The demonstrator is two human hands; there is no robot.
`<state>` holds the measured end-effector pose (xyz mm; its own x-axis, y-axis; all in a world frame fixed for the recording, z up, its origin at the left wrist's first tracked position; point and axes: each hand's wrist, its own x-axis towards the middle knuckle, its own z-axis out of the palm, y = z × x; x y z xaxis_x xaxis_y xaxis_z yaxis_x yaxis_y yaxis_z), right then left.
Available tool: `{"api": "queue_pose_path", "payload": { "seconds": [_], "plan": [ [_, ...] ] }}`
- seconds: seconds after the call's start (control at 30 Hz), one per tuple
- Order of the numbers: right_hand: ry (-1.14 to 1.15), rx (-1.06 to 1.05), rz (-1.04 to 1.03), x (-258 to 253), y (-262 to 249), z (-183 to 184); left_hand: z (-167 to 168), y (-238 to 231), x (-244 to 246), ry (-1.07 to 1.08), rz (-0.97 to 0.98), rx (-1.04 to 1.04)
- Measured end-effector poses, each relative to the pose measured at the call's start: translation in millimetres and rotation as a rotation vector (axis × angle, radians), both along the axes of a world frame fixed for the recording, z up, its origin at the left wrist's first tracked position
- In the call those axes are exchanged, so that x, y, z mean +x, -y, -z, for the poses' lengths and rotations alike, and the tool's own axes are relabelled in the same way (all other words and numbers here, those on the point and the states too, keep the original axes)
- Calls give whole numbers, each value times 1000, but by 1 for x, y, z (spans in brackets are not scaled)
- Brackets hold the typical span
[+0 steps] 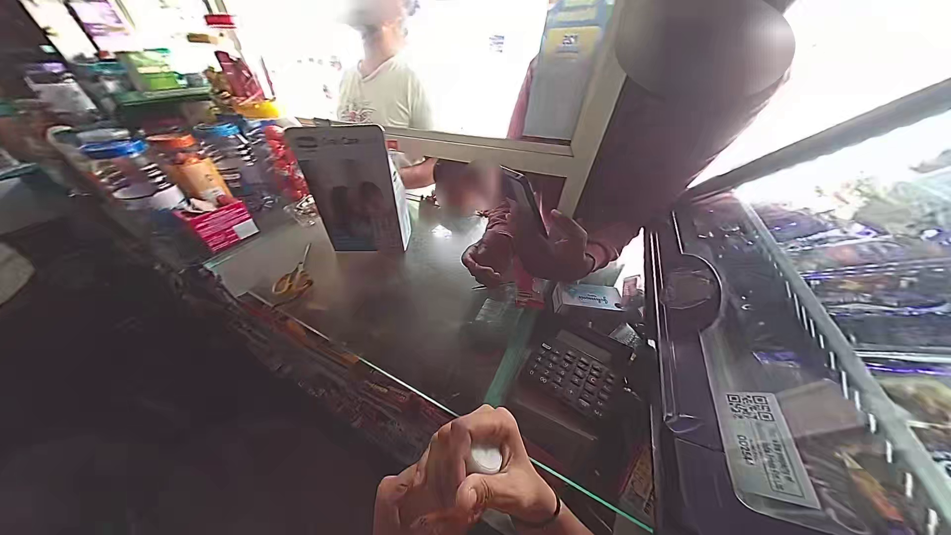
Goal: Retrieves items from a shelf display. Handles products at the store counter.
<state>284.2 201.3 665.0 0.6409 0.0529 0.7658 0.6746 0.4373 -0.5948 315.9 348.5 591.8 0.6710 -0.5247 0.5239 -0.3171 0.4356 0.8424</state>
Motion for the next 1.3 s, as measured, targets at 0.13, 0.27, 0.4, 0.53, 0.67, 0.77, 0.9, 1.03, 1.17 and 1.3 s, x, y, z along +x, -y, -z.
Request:
{"api": "queue_pose_path", "payload": {
  "seconds": [0.13,0.27,0.4,0.53,0.67,0.77,0.9,1.03,1.17,1.3],
  "plan": [
    [56,-93,-63,1,20,-3,2,7,16,-39,309,9],
    [13,-169,-101,-10,35,-12,-11,25,37,0,599,9],
    [-282,-25,265,-15,36,-22,-6,45,50,66,486,-29],
    [-520,240,441,-4,29,-17,-20,59,66,104,353,2],
    [-552,74,939,-13,24,-8,-24,62,76,-77,318,25],
    [-457,-65,1187,-9,32,-17,-28,67,82,-190,345,35],
    [-394,-4,1139,27,17,-15,-30,69,80,-177,372,16],
    [-414,70,1219,44,2,6,-26,69,86,-300,326,35],
    [-549,-393,1474,32,-12,29,-30,71,82,-545,171,34],
    [-432,-716,1565,8,2,45,-45,77,93,-796,121,18]
  ]
}}
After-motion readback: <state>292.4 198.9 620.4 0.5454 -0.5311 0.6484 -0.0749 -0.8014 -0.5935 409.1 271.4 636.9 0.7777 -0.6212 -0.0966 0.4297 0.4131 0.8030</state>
